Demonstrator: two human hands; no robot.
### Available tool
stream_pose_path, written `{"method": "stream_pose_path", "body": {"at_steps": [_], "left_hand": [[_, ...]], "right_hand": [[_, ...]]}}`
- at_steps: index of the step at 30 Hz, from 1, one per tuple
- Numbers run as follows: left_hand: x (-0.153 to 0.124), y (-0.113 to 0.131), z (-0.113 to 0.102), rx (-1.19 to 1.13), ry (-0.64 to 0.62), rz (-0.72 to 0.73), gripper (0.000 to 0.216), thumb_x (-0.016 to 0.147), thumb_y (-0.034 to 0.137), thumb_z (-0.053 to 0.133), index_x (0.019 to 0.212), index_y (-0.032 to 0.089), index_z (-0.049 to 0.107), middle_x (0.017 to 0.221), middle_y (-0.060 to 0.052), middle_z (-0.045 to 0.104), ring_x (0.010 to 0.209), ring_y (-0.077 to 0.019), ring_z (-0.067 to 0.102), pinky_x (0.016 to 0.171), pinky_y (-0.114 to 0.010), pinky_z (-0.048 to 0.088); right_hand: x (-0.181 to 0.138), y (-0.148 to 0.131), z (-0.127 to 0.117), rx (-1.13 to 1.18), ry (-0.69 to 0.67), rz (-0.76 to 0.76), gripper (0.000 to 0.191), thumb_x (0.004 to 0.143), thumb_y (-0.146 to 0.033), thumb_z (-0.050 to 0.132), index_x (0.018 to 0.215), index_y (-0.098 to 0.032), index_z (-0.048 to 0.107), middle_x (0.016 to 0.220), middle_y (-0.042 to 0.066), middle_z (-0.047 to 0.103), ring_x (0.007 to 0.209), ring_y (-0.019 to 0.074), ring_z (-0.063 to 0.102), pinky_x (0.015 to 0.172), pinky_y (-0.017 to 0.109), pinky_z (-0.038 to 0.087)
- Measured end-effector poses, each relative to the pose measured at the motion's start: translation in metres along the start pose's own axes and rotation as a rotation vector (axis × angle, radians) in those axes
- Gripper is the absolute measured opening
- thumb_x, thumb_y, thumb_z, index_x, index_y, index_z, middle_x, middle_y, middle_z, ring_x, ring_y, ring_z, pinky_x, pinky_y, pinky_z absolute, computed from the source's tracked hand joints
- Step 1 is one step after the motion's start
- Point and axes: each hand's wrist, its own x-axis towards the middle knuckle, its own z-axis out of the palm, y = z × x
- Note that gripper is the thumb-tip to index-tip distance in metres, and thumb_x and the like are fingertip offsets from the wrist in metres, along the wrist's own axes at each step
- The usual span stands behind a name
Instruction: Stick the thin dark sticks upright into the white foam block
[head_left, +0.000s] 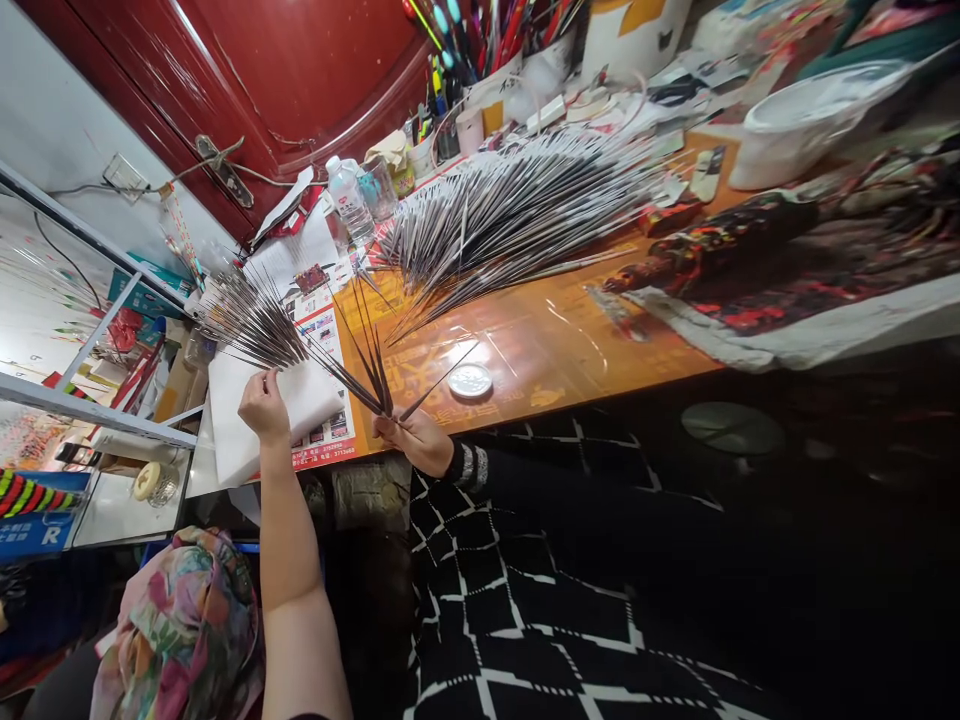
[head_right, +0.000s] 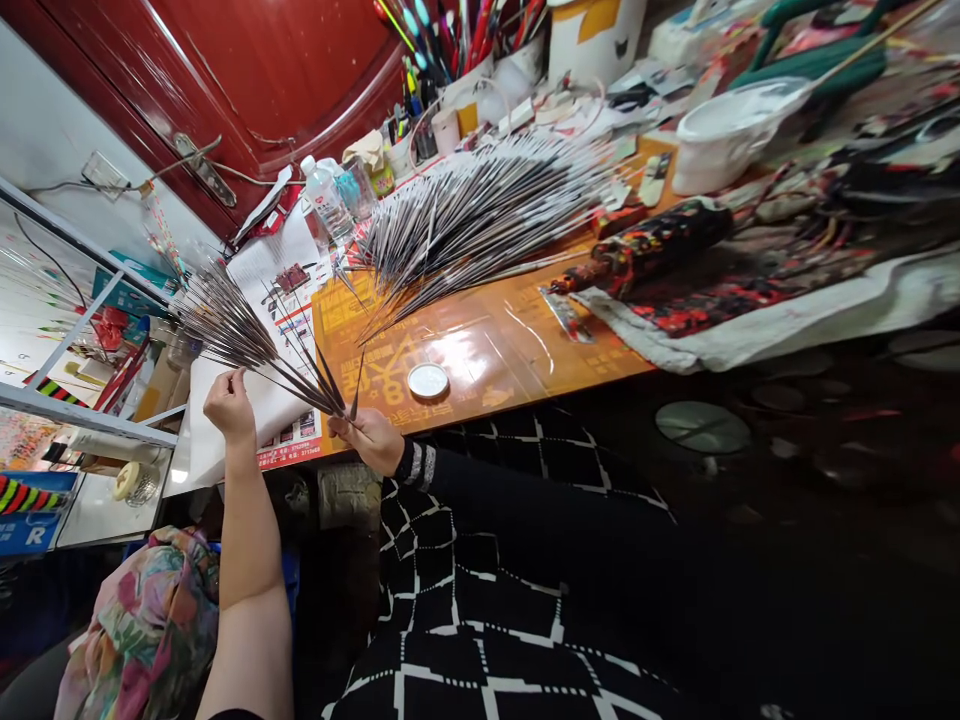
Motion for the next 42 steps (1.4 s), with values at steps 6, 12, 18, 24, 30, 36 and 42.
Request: {"method": "stream_pose_path", "body": {"at_steps": [6,12,18,24,30,36,42], "left_hand": [[-0.04,0.065,-0.012,-0.616,-0.61,-0.205,0.03,0.086,0.043,0.066,0.101,0.018,0.071,0.071,0.0,0.067,0.049,-0.0075,0.053,0.046,-0.021,0.041],[-0.048,0.089,-0.023,-0.725,-0.575,-0.332,0.026,0.082,0.041,0.073,0.088,0.016,0.069,0.059,0.003,0.061,0.043,-0.006,0.05,0.04,-0.019,0.038],[-0.006,0.053,-0.038,-0.38,-0.064,-0.119,0.02,0.088,0.035,0.067,0.089,0.015,0.064,0.064,0.004,0.062,0.047,-0.0041,0.05,0.048,-0.017,0.04],[0.03,-0.015,-0.014,-0.069,0.045,-0.093,0.008,0.09,0.019,0.062,0.091,0.01,0.063,0.06,0.008,0.056,0.057,-0.0026,0.052,0.065,-0.016,0.04],[0.016,-0.038,0.007,-0.023,-0.058,-0.173,0.016,0.095,0.023,0.055,0.097,0.009,0.062,0.055,0.009,0.049,0.054,-0.0032,0.045,0.064,-0.017,0.037],[0.01,-0.037,0.011,0.064,-0.077,-0.204,0.025,0.097,0.026,0.051,0.103,0.006,0.065,0.057,0.008,0.049,0.057,-0.0051,0.045,0.066,-0.019,0.038],[0.011,-0.031,0.006,0.144,-0.081,-0.197,0.024,0.097,0.026,0.052,0.101,0.008,0.068,0.059,0.005,0.051,0.06,-0.008,0.049,0.069,-0.022,0.038]], "right_hand": [[-0.001,-0.006,-0.004,-0.126,-0.086,-0.012,0.063,0.094,-0.071,0.039,0.078,-0.013,0.057,0.061,0.001,0.042,0.055,0.0098,0.038,0.052,0.023,0.032],[-0.001,-0.005,-0.006,-0.147,-0.127,-0.054,0.061,0.095,-0.068,0.041,0.076,-0.012,0.058,0.058,0.0,0.042,0.054,0.0091,0.039,0.052,0.022,0.031],[-0.002,0.004,-0.004,-0.078,-0.063,-0.046,0.057,0.096,-0.064,0.044,0.077,-0.012,0.059,0.058,0.001,0.039,0.052,0.0085,0.036,0.05,0.024,0.029],[0.0,0.012,-0.002,0.02,-0.029,-0.048,0.049,0.097,-0.057,0.05,0.076,-0.013,0.06,0.057,0.001,0.036,0.052,0.0088,0.034,0.047,0.024,0.028],[0.0,0.013,-0.004,0.083,-0.043,-0.047,0.046,0.096,-0.054,0.053,0.078,-0.013,0.061,0.057,0.001,0.035,0.051,0.0082,0.033,0.045,0.023,0.026],[-0.001,0.014,-0.004,0.091,-0.049,-0.008,0.047,0.094,-0.056,0.055,0.078,-0.013,0.061,0.056,0.0,0.033,0.049,0.0073,0.031,0.045,0.024,0.023],[0.002,0.013,-0.002,0.079,-0.035,-0.04,0.049,0.095,-0.06,0.05,0.077,-0.015,0.059,0.054,-0.001,0.03,0.048,0.009,0.03,0.045,0.025,0.024]]}}
